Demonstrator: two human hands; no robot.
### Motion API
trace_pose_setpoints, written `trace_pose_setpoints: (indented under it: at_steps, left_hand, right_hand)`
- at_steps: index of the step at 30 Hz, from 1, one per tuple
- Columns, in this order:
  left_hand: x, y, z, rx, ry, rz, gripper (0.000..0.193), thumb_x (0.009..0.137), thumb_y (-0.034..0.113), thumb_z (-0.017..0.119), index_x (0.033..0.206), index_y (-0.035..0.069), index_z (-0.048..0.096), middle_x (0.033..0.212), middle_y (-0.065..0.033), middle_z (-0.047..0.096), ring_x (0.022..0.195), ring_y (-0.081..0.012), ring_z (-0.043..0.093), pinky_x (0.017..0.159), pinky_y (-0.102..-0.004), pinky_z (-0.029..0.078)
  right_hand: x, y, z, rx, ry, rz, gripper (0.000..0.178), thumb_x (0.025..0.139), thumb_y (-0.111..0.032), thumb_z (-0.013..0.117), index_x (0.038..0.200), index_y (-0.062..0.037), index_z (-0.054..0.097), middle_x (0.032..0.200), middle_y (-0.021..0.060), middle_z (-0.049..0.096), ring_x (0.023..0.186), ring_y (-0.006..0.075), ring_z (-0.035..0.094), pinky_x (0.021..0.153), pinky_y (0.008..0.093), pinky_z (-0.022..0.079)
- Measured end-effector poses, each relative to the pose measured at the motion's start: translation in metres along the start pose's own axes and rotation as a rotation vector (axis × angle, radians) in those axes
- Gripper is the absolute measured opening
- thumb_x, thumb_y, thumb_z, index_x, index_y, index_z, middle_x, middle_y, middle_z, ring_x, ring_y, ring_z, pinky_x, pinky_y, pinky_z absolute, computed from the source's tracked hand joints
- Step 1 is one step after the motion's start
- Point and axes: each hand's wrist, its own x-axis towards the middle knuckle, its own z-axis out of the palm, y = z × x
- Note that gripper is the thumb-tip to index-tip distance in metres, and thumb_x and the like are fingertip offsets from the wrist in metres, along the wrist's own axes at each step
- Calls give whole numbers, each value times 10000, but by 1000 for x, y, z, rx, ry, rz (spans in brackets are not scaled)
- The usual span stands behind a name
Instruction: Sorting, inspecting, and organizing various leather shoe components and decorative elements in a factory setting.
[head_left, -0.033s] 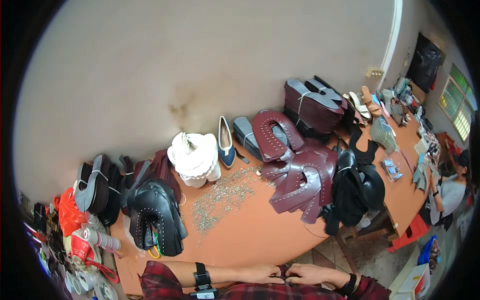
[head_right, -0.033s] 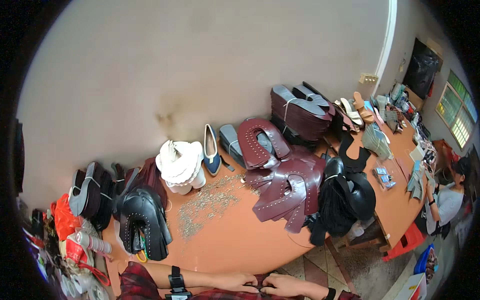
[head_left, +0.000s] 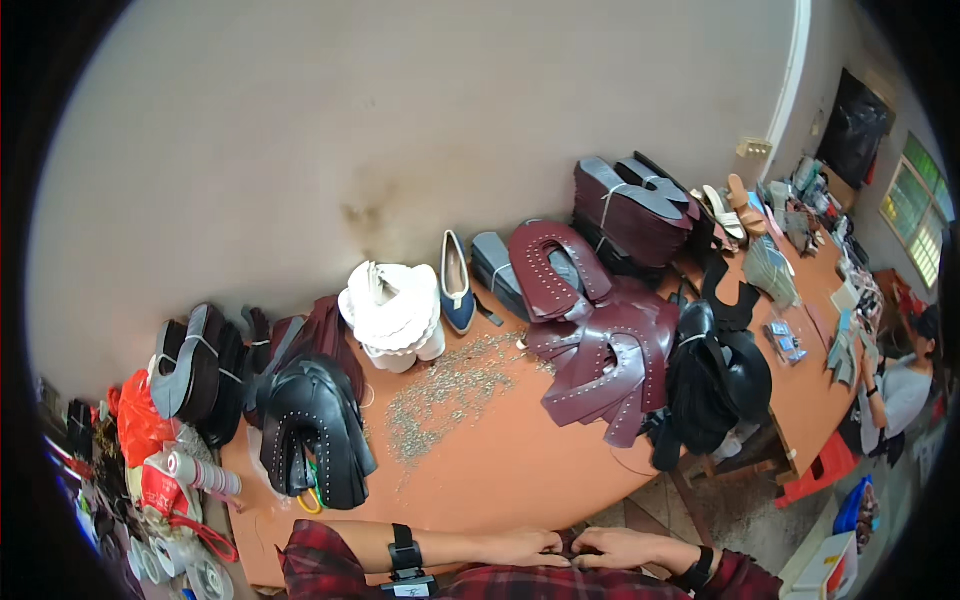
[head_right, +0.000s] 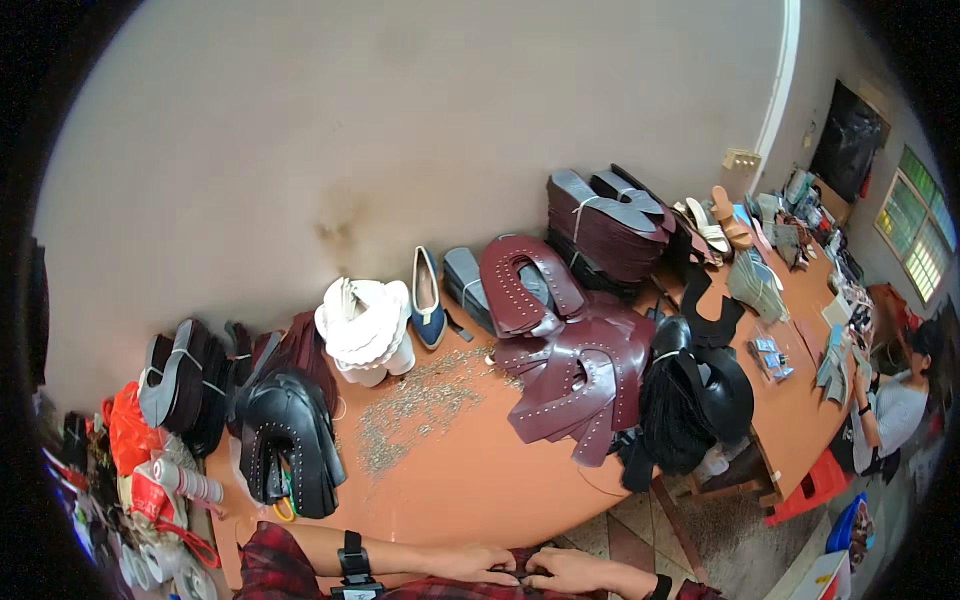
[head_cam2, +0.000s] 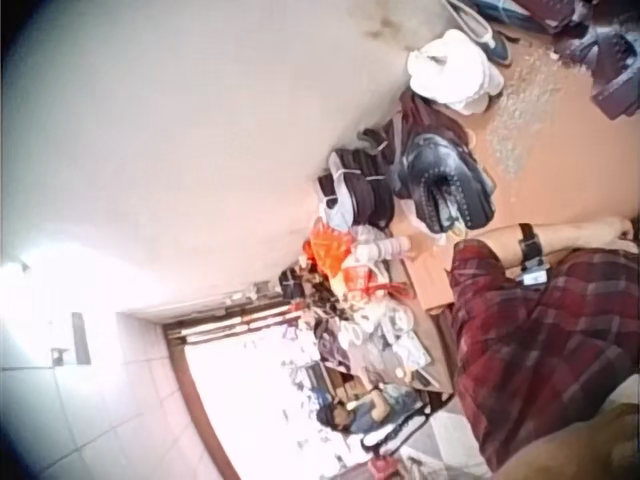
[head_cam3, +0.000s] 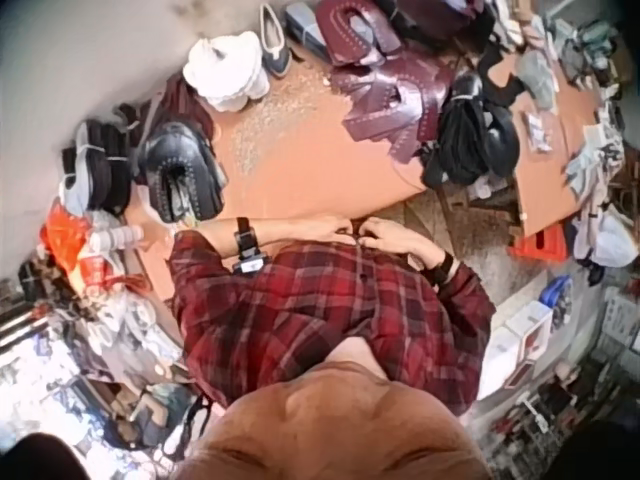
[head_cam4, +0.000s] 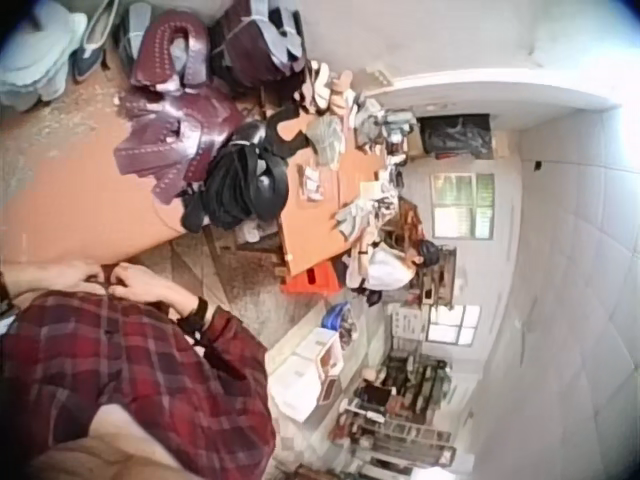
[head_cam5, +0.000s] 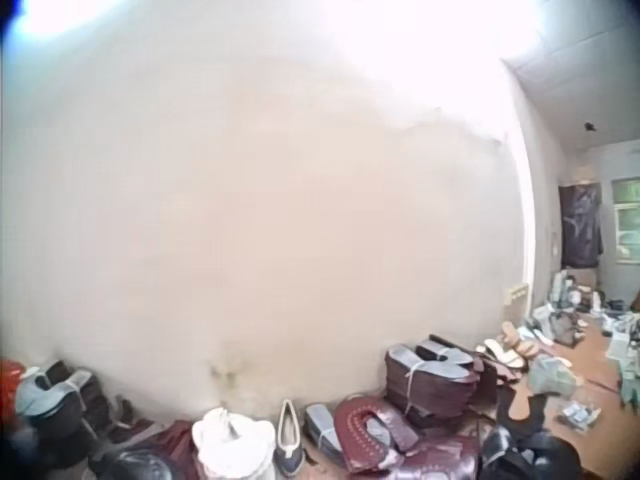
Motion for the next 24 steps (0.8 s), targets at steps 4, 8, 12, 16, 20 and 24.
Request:
trace_pose_setpoints:
  at_steps: [4, 8, 12, 16, 20, 24]
  left_hand:
    - [-6, -2, 0, 43, -1, -12, 419, 887, 429, 500, 928, 16, 556, 771, -135, 568, 730, -283, 544, 673, -369, 433]
    - [-17, -6, 6, 1, 123, 65, 407, 879, 413, 520, 898, 7, 537, 789, -161, 563, 729, -306, 545, 669, -381, 435]
    - [-23, -12, 17, 33, 327, 146, 338, 866, 347, 570, 945, 21, 525, 820, -145, 560, 724, -295, 543, 661, -371, 441]
    - [-33, -10, 25, -24, 407, 105, 377, 847, 380, 577, 908, 14, 508, 819, -142, 562, 738, -291, 550, 664, -365, 437]
    - [-46, -13, 22, -199, 373, 40, 368, 840, 373, 583, 929, 23, 514, 857, -136, 568, 756, -274, 556, 673, -357, 442]
    - [-56, -16, 19, -130, 220, -41, 384, 857, 391, 564, 966, 23, 538, 879, -137, 582, 783, -278, 566, 697, -365, 449]
  right_hand:
    - [9, -10, -12, -18, -145, 28, 464, 854, -393, 508, 1115, -10, 517, 1062, 180, 561, 989, 314, 538, 834, 376, 423]
    - [18, -7, -7, 21, -181, 73, 459, 832, -373, 526, 1120, -17, 501, 1037, 186, 570, 958, 328, 550, 816, 391, 427]
    - [24, -7, -1, 100, -152, -10, 468, 819, -376, 536, 1125, -25, 490, 1031, 180, 564, 959, 322, 547, 810, 389, 424]
    - [32, 4, 7, 125, -192, -71, 483, 814, -384, 545, 1131, -25, 480, 1048, 169, 556, 976, 314, 542, 825, 382, 421]
    - [37, -16, 8, 142, -171, -85, 490, 832, -395, 539, 1136, -15, 480, 1053, 168, 558, 986, 316, 539, 837, 379, 422]
    - [40, -42, 1, 18, -185, -56, 469, 863, -415, 518, 1079, 1, 510, 1019, 177, 570, 946, 326, 554, 801, 383, 438]
